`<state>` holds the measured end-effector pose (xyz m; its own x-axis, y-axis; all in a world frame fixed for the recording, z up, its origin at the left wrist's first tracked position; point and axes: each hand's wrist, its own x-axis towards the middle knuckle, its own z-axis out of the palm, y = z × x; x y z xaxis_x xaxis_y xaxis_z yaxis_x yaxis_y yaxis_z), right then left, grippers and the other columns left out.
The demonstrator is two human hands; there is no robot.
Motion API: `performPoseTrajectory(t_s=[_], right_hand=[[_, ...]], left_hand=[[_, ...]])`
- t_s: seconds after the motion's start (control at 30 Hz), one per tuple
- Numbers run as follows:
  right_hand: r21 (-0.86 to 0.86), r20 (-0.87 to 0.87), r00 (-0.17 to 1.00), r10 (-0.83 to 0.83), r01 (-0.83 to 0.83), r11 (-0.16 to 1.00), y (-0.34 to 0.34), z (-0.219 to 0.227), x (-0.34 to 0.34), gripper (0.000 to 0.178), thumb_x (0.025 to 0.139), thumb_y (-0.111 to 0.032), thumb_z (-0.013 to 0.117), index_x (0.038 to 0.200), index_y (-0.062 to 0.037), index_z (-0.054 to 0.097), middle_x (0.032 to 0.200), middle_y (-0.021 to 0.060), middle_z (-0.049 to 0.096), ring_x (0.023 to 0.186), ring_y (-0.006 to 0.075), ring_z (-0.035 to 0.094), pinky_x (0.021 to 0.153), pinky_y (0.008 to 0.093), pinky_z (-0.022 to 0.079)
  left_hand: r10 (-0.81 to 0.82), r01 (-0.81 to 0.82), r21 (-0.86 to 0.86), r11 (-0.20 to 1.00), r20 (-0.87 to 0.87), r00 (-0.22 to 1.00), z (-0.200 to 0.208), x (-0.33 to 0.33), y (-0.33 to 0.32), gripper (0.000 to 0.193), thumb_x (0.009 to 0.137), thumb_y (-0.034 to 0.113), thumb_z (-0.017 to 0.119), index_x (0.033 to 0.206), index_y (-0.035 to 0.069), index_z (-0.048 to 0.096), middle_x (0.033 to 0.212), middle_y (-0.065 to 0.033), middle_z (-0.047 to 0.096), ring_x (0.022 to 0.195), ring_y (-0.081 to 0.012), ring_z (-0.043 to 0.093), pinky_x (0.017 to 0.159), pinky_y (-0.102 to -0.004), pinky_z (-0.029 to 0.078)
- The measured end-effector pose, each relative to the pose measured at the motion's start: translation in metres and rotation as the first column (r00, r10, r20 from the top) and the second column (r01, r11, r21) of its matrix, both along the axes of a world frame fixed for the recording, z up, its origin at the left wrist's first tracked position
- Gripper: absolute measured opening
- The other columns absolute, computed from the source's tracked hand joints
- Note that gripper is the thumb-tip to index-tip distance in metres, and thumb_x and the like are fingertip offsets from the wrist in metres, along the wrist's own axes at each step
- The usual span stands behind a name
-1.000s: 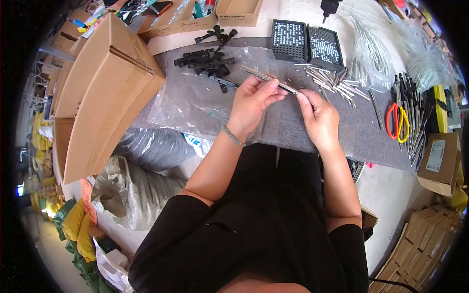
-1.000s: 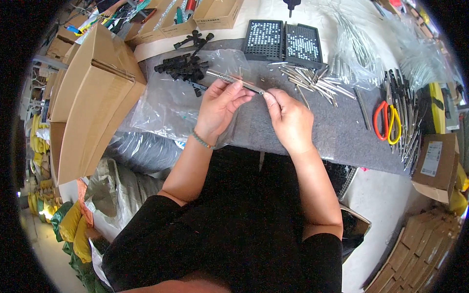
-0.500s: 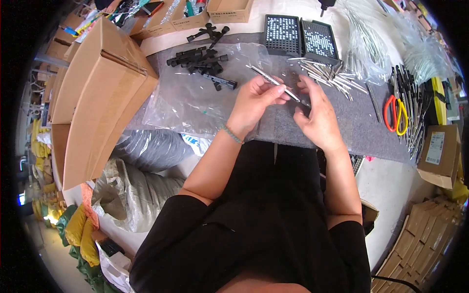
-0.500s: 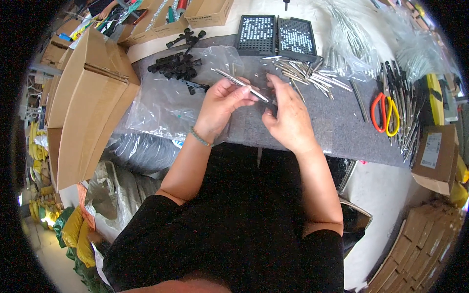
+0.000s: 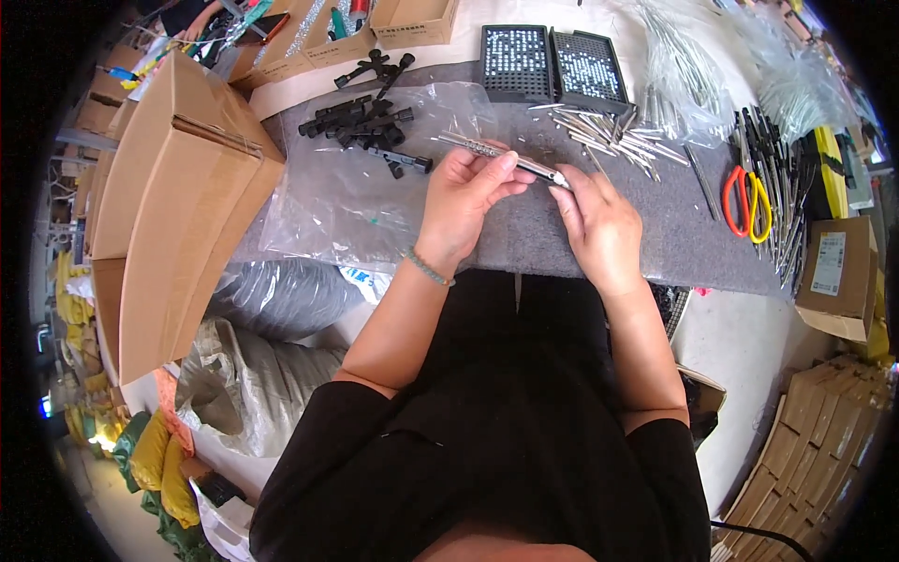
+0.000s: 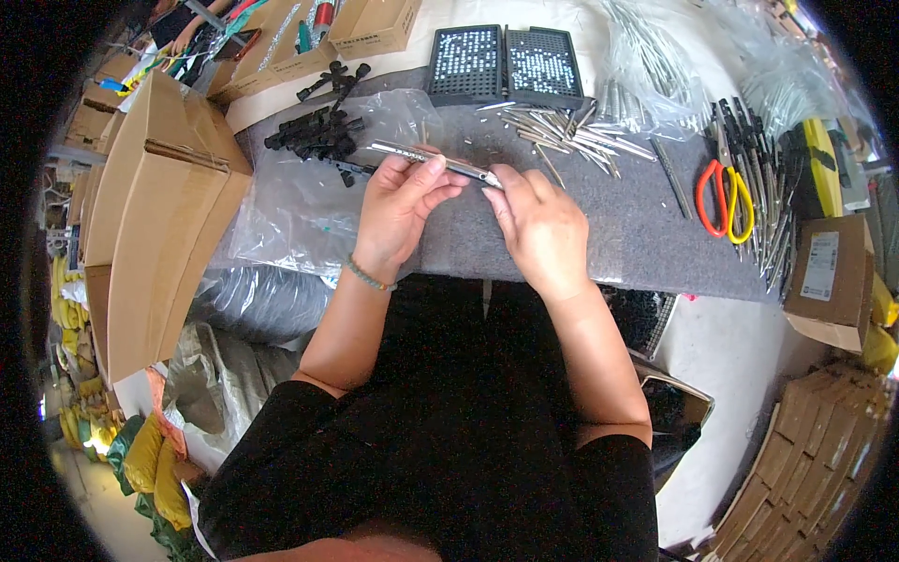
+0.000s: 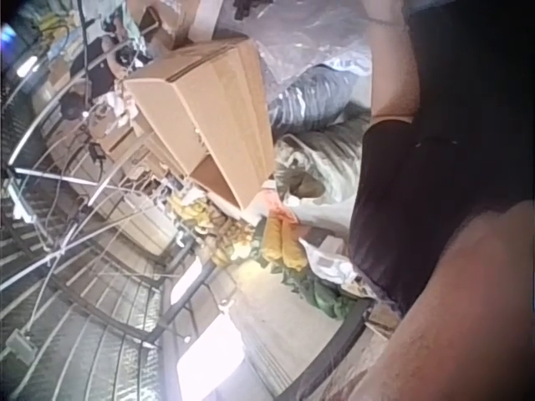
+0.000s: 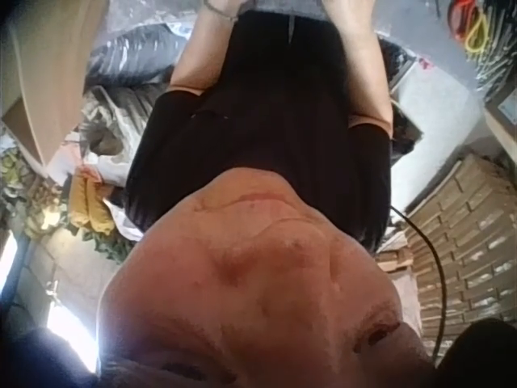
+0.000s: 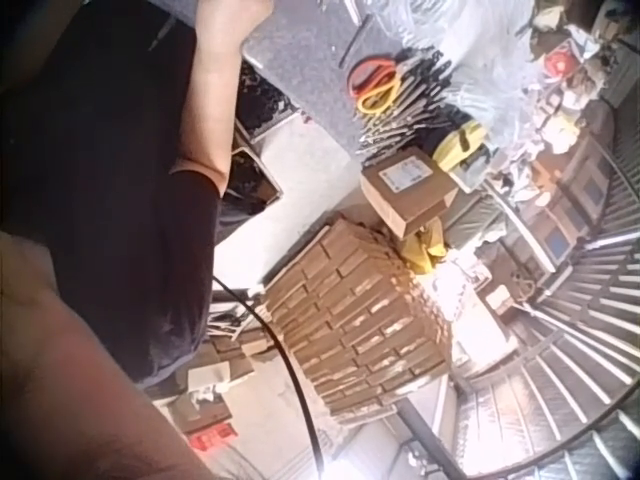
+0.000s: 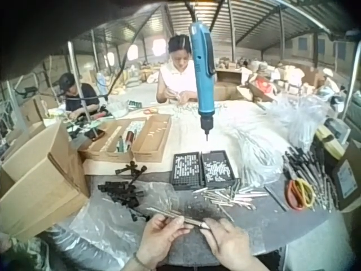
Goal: Assembling small metal pins into plastic housings using a power screwdriver on a workshop table.
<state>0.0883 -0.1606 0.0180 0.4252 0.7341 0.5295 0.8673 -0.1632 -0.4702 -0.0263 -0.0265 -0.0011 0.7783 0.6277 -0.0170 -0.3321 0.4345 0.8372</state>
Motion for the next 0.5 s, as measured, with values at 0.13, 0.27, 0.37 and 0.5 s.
performPoseTrajectory(t_s=[0.13, 0.27, 0.37, 0.5], right_hand=[[-0.030, 0.177, 0.982, -0.069, 0.076, 0.997, 0.003, 0.003, -0.006, 0.029, 0.082, -0.026, 0.068, 0.105, -0.0091, 0.063, 0.080, 0.0087, 0.060, 0.067, 0.0286, 0.062, 0.058, 0.0378, 0.050], [0.003, -0.107, 0.993, 0.048, -0.048, 0.999, 0.003, 0.010, -0.004, 0.029, 0.082, -0.026, 0.068, 0.103, -0.0079, 0.062, 0.087, 0.0092, 0.062, 0.071, 0.0310, 0.062, 0.062, 0.0368, 0.051], [-0.007, -0.354, 0.916, 0.187, -0.203, 0.979, 0.001, 0.008, -0.001, 0.025, 0.083, -0.022, 0.067, 0.101, -0.0058, 0.061, 0.091, 0.0115, 0.062, 0.077, 0.0308, 0.062, 0.065, 0.0358, 0.050], [0.020, -0.474, 0.851, 0.225, -0.245, 0.969, 0.006, 0.007, -0.001, 0.019, 0.086, -0.016, 0.064, 0.098, -0.0025, 0.061, 0.089, 0.0137, 0.061, 0.080, 0.0291, 0.061, 0.068, 0.0349, 0.048]], left_hand=[[0.059, -0.058, -0.074, 0.996, 0.007, 0.998, 0.002, 0.001, -0.005, 0.014, 0.091, 0.008, 0.058, 0.103, 0.002, 0.059, 0.094, -0.0112, 0.066, 0.083, -0.0202, 0.067, 0.073, -0.0292, 0.056], [0.016, -0.015, 0.012, 1.000, -0.056, 0.998, 0.011, -0.004, -0.002, 0.016, 0.088, 0.009, 0.063, 0.101, 0.000, 0.059, 0.087, -0.0086, 0.066, 0.077, -0.0155, 0.065, 0.070, -0.0266, 0.054], [-0.074, 0.081, 0.131, 0.988, -0.056, 0.996, 0.015, -0.008, 0.001, 0.016, 0.087, 0.009, 0.064, 0.101, 0.002, 0.060, 0.087, -0.0068, 0.065, 0.074, -0.0127, 0.063, 0.067, -0.0251, 0.052], [-0.049, 0.084, 0.205, 0.975, -0.171, 0.984, 0.014, -0.006, -0.004, 0.024, 0.086, 0.008, 0.065, 0.109, 0.001, 0.059, 0.095, -0.0088, 0.064, 0.077, -0.0117, 0.059, 0.072, -0.0258, 0.051]])
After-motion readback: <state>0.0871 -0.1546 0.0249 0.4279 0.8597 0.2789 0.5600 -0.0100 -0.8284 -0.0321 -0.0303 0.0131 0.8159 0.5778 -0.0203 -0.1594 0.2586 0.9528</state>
